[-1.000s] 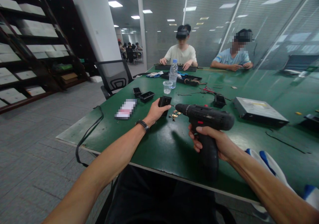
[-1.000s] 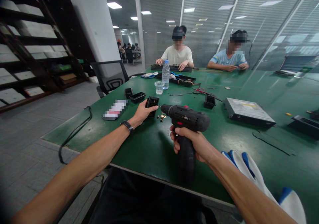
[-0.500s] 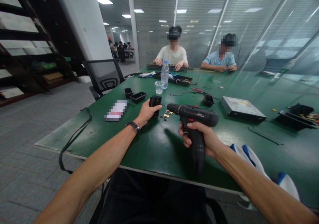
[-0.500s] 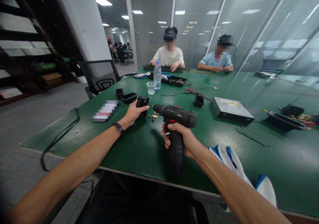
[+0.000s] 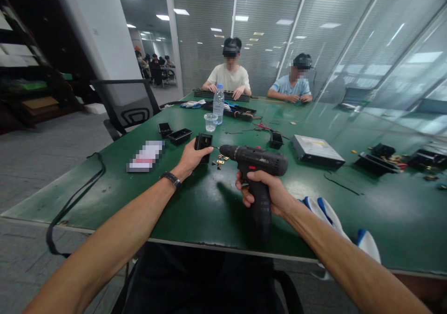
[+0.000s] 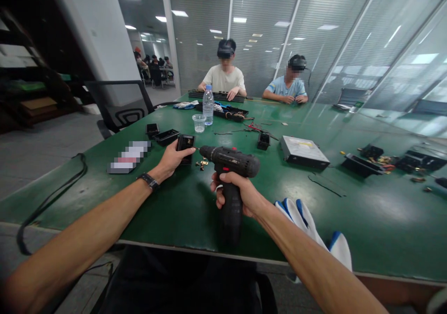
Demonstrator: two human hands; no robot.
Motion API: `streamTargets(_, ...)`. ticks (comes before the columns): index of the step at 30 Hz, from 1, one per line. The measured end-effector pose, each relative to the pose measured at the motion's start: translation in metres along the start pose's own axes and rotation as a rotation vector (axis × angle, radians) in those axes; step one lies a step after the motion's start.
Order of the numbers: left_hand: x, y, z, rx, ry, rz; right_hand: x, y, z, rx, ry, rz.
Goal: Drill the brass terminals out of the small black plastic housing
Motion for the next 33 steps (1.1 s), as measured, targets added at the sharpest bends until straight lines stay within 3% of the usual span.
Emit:
streamTargets(7, 0.0032, 0.0021, -0.0006, -0.051, 0.022, -0.085, -0.0013, -0.0015, 0.0008, -0.005, 0.009, 0.001)
streamTargets(13, 0.0021, 0.0008, -0.0001, -0.035, -0.021, 0.003, -0.0015, -0.0017, 0.0015, -0.003, -0.016, -0.012)
streamTargets(33, 0.0034, 0.0066, 0.002, -0.049, 0.047, 0.005, -0.001, 0.0019, -0.0017, -0.04, -0.039, -0.072)
Point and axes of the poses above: each hand's wrist, its own z-axis towards the middle knuckle, its own x-axis out of the palm, y = z × x, the point moved 6 cm from there along z, towards the middle knuckle, and after that the axes turned 4 degrees about y, right-handed, at the moved point
